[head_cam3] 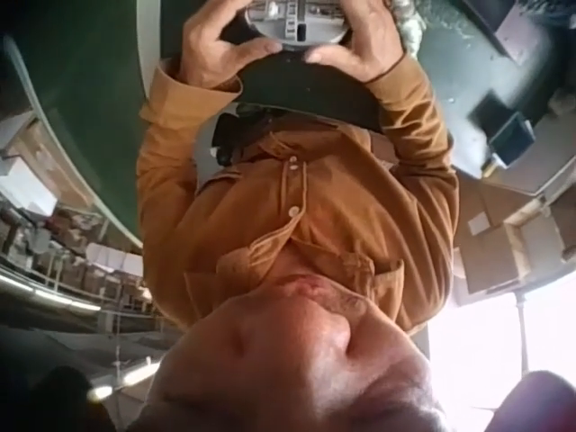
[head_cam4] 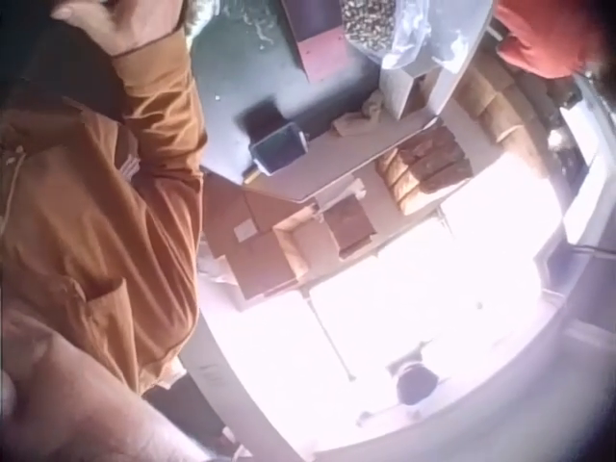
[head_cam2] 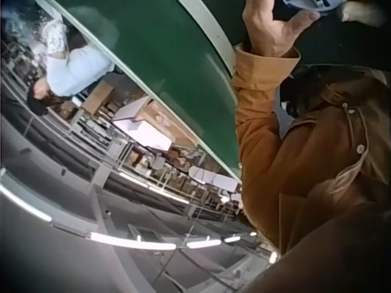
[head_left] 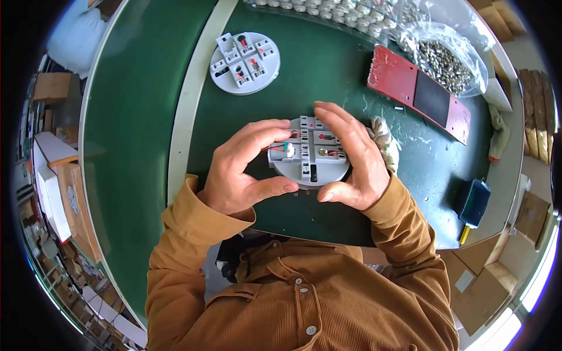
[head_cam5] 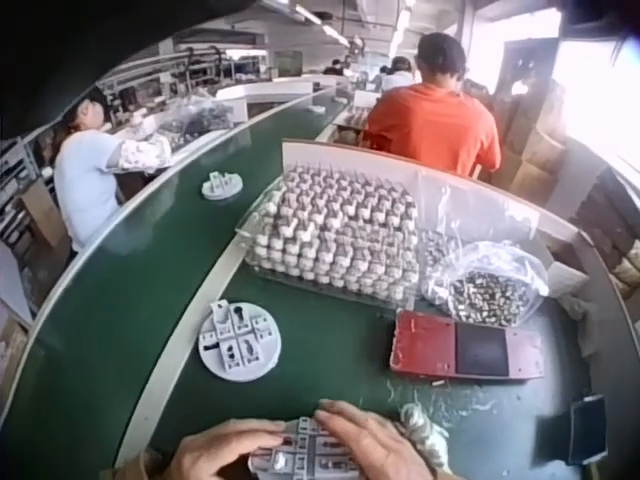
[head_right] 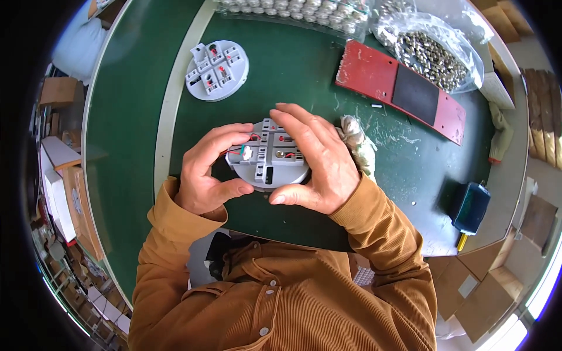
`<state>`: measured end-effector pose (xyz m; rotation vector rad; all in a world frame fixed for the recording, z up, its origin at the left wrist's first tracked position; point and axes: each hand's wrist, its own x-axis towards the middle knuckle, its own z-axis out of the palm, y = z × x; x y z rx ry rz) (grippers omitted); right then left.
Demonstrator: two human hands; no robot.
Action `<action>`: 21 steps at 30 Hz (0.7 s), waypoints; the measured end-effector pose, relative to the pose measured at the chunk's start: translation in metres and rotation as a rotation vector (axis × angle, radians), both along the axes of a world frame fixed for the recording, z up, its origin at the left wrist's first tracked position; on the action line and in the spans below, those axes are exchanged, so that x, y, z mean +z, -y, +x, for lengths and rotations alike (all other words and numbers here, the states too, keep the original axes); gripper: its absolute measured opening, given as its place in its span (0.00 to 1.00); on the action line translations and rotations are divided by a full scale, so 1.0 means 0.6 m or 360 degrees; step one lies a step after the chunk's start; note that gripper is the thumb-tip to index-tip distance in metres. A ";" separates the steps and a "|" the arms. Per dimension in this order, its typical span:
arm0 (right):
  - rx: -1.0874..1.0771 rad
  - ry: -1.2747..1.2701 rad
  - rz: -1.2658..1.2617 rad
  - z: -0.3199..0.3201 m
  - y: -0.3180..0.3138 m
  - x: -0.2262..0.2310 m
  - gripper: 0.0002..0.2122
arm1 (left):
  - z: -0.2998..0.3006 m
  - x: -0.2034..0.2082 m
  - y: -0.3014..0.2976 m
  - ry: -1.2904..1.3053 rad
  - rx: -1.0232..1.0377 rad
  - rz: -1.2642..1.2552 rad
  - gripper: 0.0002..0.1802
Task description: The person assembles small internal components, contacts, and screws into circular plastic electronic housings by hand at a workstation.
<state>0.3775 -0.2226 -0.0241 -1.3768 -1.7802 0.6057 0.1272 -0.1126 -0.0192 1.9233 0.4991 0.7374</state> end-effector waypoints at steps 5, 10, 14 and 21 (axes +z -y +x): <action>-0.0047 -0.0147 -0.0024 -0.009 0.007 0.002 0.59 | -0.002 0.003 0.011 0.0063 0.0031 -0.0080 0.38; -0.0013 -0.0246 0.0050 -0.010 0.011 0.011 0.54 | -0.003 0.006 0.017 0.0195 0.0045 -0.0146 0.38; 0.0078 -0.0214 0.0152 -0.006 0.018 0.016 0.48 | -0.002 0.009 0.020 0.0270 0.0034 -0.0164 0.39; -0.0074 -0.0637 -0.0387 -0.014 0.045 0.032 0.28 | -0.031 -0.001 0.018 0.0058 0.0107 -0.0272 0.24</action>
